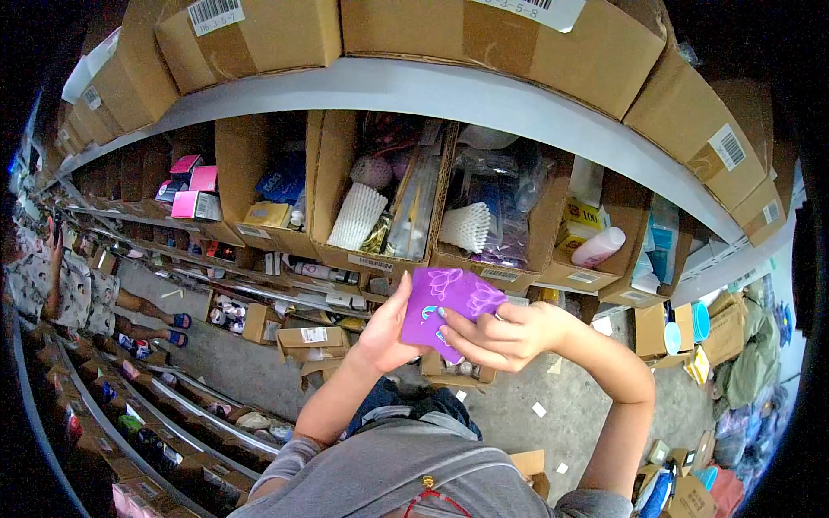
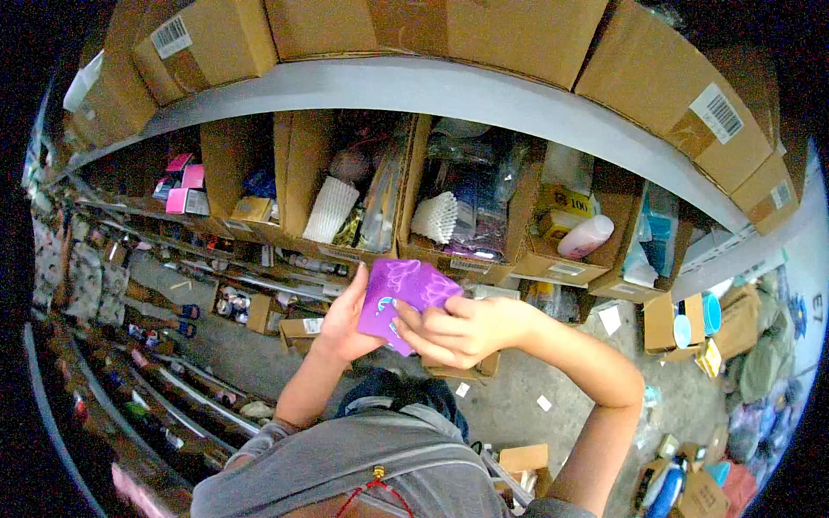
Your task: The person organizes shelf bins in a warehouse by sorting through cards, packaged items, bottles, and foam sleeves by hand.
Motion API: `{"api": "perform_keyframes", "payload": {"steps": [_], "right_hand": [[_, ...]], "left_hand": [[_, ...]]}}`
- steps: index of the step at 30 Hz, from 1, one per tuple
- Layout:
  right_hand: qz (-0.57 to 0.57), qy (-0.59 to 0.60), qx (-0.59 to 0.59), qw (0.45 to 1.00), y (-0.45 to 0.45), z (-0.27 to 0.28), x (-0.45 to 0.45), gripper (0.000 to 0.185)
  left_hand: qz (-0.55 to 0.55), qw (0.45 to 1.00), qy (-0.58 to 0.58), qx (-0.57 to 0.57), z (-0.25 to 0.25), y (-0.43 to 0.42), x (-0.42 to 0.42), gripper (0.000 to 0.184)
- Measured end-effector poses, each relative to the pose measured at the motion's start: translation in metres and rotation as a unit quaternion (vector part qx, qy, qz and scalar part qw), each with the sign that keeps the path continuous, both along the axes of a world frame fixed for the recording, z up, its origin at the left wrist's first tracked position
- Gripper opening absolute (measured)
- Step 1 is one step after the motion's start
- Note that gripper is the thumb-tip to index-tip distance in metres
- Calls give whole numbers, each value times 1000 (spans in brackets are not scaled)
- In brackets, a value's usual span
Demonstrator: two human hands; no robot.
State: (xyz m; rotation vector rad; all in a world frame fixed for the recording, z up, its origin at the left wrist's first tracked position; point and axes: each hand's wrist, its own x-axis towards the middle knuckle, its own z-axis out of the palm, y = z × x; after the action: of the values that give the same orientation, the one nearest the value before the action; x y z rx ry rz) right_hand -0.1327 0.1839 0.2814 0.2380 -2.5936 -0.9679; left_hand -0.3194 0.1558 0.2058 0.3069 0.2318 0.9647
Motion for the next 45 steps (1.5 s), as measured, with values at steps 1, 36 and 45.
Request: {"api": "perform_keyframes", "payload": {"steps": [1, 36, 45], "right_hand": [[1, 0, -1, 1000, 2, -3, 0, 34], [-568, 158, -442, 677, 158, -36, -47, 27], [-478, 232, -509, 677, 206, -94, -40, 29]], "left_hand": [[1, 1000, 0, -1, -2, 0, 0, 57], [9, 978, 198, 61, -1, -17, -2, 34], [18, 981, 188, 49, -11, -18, -7, 33]]}}
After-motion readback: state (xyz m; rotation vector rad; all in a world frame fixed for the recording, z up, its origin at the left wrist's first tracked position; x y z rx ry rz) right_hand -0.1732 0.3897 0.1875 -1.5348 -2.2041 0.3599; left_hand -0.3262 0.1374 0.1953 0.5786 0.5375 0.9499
